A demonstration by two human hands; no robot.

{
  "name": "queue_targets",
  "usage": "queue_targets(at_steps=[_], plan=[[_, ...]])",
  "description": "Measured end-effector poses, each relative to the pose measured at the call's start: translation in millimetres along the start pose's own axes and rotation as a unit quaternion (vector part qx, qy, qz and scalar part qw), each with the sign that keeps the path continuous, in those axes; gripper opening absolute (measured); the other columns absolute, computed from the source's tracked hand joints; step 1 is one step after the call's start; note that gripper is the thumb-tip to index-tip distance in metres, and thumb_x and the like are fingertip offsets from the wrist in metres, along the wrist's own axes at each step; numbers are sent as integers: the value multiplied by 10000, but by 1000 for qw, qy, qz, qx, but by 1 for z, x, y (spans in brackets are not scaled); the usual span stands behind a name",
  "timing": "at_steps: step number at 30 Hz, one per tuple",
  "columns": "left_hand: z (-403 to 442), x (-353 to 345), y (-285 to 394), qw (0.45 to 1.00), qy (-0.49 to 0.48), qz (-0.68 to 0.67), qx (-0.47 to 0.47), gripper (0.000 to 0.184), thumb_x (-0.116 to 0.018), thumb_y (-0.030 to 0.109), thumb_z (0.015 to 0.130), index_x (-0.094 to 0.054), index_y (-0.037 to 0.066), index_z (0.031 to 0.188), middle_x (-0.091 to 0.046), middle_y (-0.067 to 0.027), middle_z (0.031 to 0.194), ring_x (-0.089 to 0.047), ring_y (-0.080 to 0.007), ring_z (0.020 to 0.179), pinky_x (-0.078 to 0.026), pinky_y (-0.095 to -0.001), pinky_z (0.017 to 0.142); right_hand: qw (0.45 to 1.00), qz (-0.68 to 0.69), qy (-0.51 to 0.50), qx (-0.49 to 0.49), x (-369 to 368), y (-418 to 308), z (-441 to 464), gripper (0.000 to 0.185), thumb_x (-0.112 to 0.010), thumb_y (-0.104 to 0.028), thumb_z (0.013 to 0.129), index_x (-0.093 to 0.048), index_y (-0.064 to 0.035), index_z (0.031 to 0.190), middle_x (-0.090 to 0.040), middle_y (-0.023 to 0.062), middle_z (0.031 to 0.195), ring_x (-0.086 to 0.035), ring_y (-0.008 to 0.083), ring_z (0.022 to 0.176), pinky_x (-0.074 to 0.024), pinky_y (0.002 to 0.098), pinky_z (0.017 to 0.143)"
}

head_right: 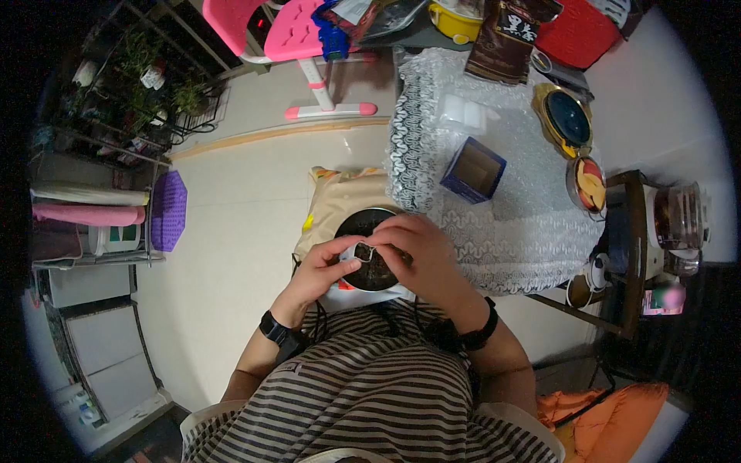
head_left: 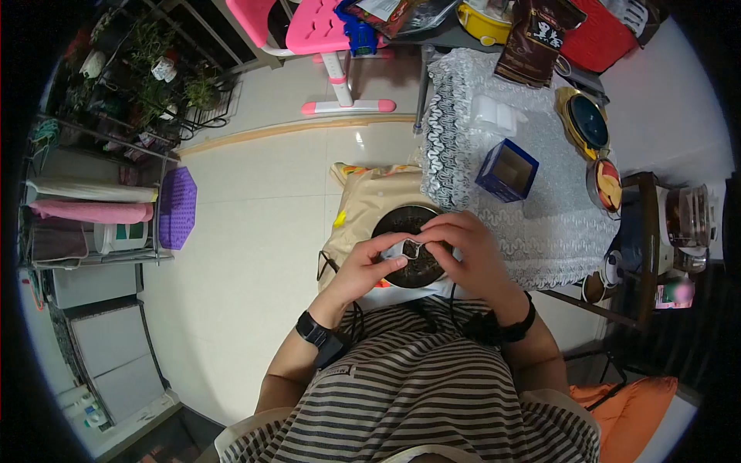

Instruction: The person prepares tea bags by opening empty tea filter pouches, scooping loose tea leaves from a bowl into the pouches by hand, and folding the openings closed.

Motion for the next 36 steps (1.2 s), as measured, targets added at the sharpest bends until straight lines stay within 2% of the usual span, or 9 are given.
queue_targets(at_steps=[8, 11, 12, 13, 14, 17, 26, 31, 36], plan=[[-2, -18, 5, 995, -55, -75, 20, 427, -637, 48, 916, -547, 23, 1333, -624, 7, 1184, -554, -62, 1016, -463, -224, 873, 997, -63, -38, 22, -8, -8, -2, 168, -743, -120, 724, -692, -140, 883, -541, 7, 928, -554, 236, 906, -499, 365, 750], [-1, -18, 8, 996, -44, -73, 13, 449, -673, 73, 896, -558, 50, 1329, -623, -28, 1207, -563, -123, 1083, -459, -267, 915, 994, -87, -27, 54, -7, -11, -2, 171, -745, -130, 718, -685, -136, 878, -537, 11, 908, -541, 223, 862, -489, 363, 721], [-2, -8, 34, 991, 38, 80, -104, 415, -693, 54, 868, -595, 35, 1271, -644, -42, 1144, -586, -136, 1026, -467, -272, 889, 993, -97, -14, 64, -5, -13, -2, 161, -741, -125, 722, -683, -134, 872, -535, 13, 894, -540, 222, 846, -487, 357, 707], [-10, -5, 59, 941, 119, 230, -216, 381, -712, 34, 841, -632, 20, 1213, -666, -55, 1080, -609, -149, 969, -474, -277, 863, 992, -107, 0, 73, -3, -15, -2, 152, -736, -119, 725, -681, -132, 866, -532, 15, 880, -538, 222, 831, -485, 352, 692], [-11, -4, 58, 942, 118, 230, -216, 381, -712, 34, 841, -632, 20, 1213, -666, -55, 1080, -609, -149, 969, -474, -277, 863, 992, -107, 0, 72, -3, -16, -2, 152, -736, -119, 725, -681, -132, 866, -532, 15, 880, -538, 222, 831, -485, 352, 692], [-15, 5, 60, 946, 159, 199, -200, 95, -753, -1, 780, -710, -1, 865, -665, -78, 950, -611, -173, 928, -478, -292, 826, 990, -119, 16, 78, -3, -18, -2, 141, -737, -118, 728, -684, -131, 858, -528, 19, 855, -539, 222, 801, -485, 344, 667], [-10, 0, 34, 979, 137, -4, -151, 85, -667, 14, 883, -671, 2, 968, -641, -54, 1055, -589, -126, 949, -466, -258, 838, 998, -61, -30, 8, -11, -4, -6, 137, -726, -168, 772, -693, -130, 899, -537, 14, 757, -556, 213, 679, -481, 343, 609], [-1, 2, 19, 985, 106, -70, -112, 97, -593, 79, 954, -622, 27, 1030, -646, -58, 1093, -587, -125, 975, -454, -258, 884, 990, 25, -63, -128, -7, 9, -8, 158, -735, -185, 779, -691, -144, 925, -540, 25, 717, -565, 215, 600, -470, 357, 544], [4, -6, 15, 987, 80, -104, -98, 90, -538, 109, 992, -581, 45, 1039, -652, -69, 1095, -593, -125, 988, -452, -267, 907, 993, -27, -69, -89, -10, 6, -9, 151, -726, -223, 792, -689, -160, 925, -562, 21, 696, -593, 220, 602, -478, 360, 540]])
Point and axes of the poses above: each hand's wrist, its own z-axis towards the middle knuckle, its own x-axis out of the back of the hand, y = z × x, the point moved 9 cm from there along z, towards the middle knuckle
